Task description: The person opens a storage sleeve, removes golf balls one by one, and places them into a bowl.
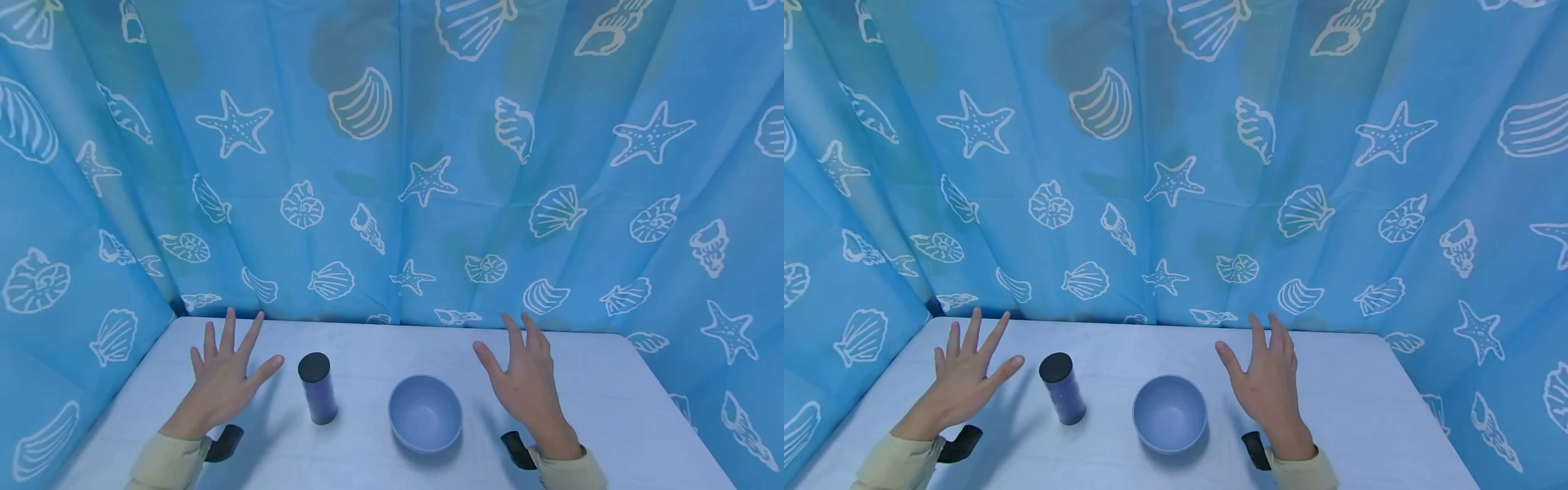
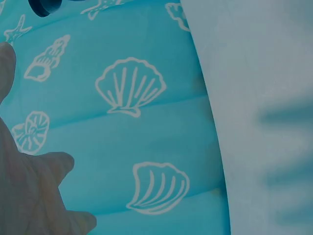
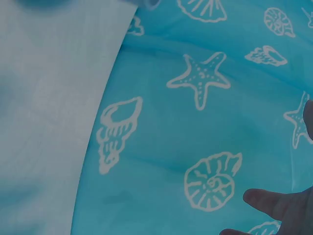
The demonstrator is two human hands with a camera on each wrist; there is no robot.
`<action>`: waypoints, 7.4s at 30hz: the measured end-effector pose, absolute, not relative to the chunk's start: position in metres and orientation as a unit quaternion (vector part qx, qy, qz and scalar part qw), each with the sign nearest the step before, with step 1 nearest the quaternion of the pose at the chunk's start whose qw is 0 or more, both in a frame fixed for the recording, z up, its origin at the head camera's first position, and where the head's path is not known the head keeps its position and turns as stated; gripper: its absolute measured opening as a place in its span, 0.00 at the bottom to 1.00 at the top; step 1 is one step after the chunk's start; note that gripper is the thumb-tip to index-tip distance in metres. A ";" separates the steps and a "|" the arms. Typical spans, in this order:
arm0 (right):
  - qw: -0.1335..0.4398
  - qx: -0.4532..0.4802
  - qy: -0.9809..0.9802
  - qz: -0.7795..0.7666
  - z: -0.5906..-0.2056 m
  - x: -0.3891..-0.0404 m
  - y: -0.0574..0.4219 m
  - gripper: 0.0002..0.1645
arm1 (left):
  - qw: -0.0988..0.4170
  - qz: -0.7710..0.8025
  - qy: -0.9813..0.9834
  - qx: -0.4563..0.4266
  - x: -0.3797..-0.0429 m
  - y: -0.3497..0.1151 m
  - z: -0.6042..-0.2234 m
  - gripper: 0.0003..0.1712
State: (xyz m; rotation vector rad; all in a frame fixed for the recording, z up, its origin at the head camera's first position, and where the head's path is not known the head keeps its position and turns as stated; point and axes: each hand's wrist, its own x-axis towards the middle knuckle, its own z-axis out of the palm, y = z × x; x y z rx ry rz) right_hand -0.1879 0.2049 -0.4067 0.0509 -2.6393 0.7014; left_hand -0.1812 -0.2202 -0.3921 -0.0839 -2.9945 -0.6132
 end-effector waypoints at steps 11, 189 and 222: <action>0.200 0.041 -0.936 0.286 -0.402 -0.186 0.178 0.48 | 0.036 -0.242 -0.969 -0.014 -0.176 -0.216 -0.398 0.50; 0.156 0.258 -0.860 0.412 -0.407 -0.159 0.031 0.31 | 0.032 -0.276 -0.941 -0.192 -0.166 -0.153 -0.423 0.31; 0.158 0.386 -0.831 0.369 -0.407 -0.167 0.046 0.27 | -0.043 -0.311 -0.924 -0.217 -0.165 -0.159 -0.420 0.28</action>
